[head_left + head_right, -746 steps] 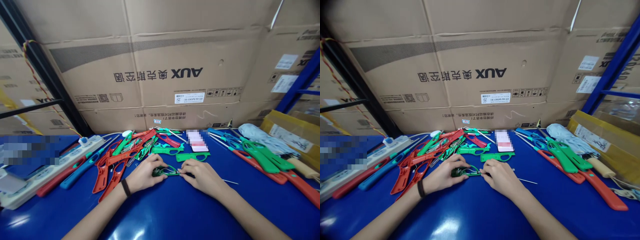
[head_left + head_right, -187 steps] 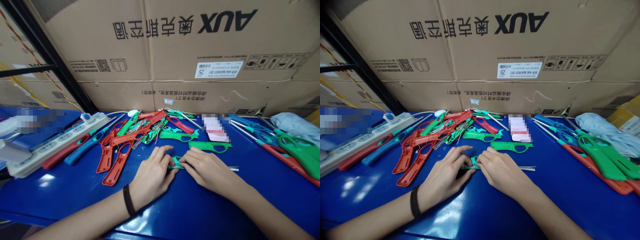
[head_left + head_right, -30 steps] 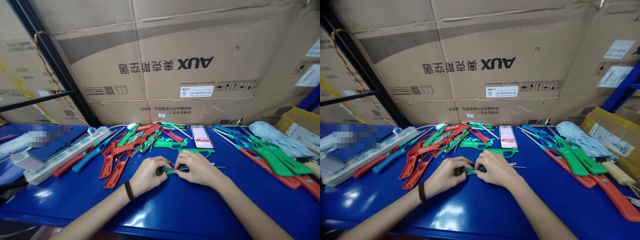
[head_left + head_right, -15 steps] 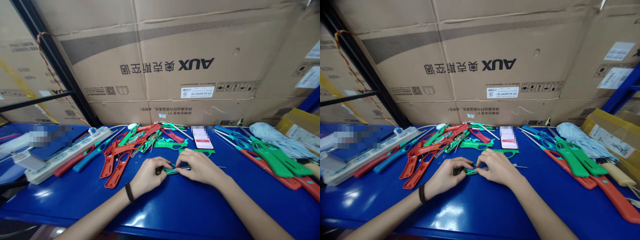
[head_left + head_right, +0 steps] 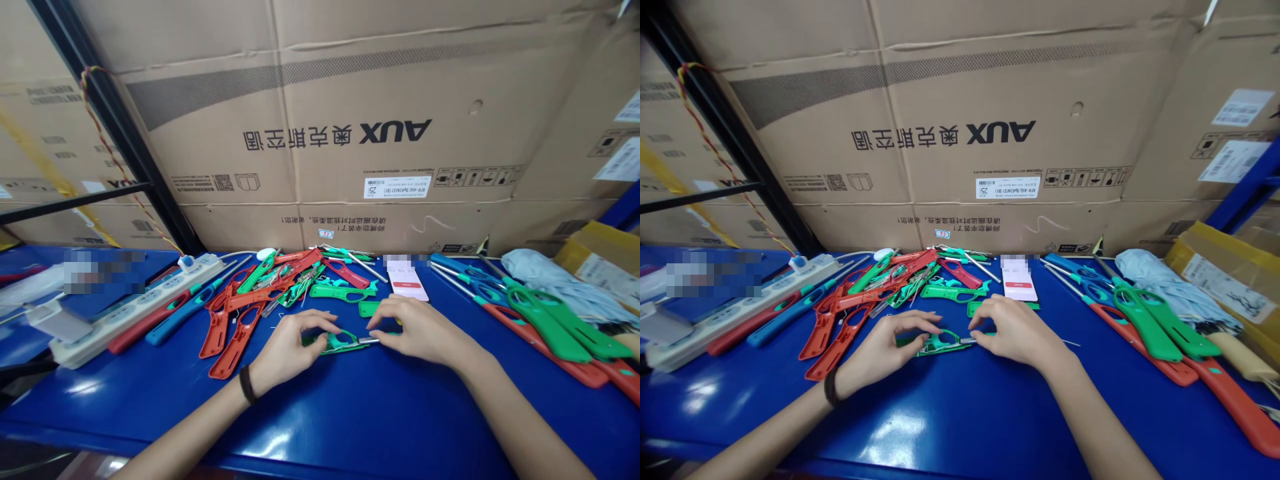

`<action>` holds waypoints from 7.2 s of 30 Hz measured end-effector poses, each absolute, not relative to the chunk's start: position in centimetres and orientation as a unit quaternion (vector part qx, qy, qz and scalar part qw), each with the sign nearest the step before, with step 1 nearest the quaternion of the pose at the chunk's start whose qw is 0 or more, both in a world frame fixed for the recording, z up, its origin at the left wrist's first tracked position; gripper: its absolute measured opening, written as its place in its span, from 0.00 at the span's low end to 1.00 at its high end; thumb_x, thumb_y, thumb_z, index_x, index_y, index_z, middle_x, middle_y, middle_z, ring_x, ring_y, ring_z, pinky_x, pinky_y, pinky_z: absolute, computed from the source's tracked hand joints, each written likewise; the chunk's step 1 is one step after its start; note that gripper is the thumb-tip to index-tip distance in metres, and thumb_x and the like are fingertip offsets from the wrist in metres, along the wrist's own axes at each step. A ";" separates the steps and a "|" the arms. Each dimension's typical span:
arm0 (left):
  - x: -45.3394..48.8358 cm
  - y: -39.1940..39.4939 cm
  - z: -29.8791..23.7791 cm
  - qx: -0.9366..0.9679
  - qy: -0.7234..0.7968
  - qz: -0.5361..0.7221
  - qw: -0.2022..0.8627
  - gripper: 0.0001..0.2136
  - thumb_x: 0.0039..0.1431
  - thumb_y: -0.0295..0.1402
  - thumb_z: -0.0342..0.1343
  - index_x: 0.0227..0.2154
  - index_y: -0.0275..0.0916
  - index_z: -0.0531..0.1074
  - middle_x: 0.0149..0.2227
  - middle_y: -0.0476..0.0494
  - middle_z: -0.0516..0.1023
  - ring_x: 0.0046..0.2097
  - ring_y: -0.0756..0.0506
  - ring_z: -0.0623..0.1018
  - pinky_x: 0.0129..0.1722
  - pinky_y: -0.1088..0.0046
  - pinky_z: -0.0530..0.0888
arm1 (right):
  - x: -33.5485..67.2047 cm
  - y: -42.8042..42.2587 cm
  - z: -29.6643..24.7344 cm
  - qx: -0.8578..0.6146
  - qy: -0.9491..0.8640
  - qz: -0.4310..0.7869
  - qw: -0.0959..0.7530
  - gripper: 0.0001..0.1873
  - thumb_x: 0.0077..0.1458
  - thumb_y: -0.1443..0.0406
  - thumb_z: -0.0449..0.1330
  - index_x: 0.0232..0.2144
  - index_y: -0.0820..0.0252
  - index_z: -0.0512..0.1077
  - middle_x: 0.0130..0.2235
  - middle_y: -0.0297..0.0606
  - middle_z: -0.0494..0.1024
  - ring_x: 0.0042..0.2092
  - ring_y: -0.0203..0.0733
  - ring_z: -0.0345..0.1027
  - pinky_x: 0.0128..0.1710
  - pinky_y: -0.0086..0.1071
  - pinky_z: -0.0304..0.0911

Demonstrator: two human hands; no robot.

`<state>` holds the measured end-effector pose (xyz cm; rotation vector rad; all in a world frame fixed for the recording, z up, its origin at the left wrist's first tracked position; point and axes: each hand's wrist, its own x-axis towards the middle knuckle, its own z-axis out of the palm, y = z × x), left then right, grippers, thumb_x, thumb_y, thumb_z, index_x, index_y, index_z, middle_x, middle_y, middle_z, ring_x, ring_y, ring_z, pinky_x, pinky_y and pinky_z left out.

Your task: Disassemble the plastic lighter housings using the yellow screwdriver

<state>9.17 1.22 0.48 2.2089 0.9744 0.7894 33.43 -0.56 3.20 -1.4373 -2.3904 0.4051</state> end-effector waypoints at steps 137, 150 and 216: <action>11.7 6.1 4.5 0.917 0.238 0.127 0.293 0.10 0.61 0.33 0.51 0.41 0.35 0.73 0.35 0.45 0.80 0.34 0.48 0.77 0.34 0.74 0.72 | 38.7 -5.5 2.7 -0.478 -0.818 -0.192 0.255 0.19 0.60 0.58 0.53 0.52 0.56 0.66 0.46 0.38 0.77 0.44 0.43 0.73 0.41 0.35 0.70; 3.6 4.8 4.5 0.860 0.298 0.127 0.395 0.18 0.59 0.43 0.53 0.47 0.36 0.72 0.41 0.42 0.80 0.39 0.46 0.78 0.39 0.72 0.73 | 31.0 -2.8 1.9 -0.409 -0.875 -0.116 0.231 0.13 0.63 0.64 0.51 0.45 0.57 0.72 0.38 0.37 0.77 0.40 0.39 0.71 0.34 0.29 0.67; 4.3 3.9 0.2 0.944 0.217 0.166 0.186 0.17 0.61 0.33 0.55 0.53 0.47 0.68 0.48 0.43 0.73 0.47 0.45 0.74 0.49 0.66 0.71 | 29.1 -4.5 1.3 -0.522 -0.842 0.011 0.136 0.06 0.59 0.64 0.54 0.34 0.58 0.71 0.40 0.35 0.75 0.36 0.40 0.72 0.29 0.30 0.64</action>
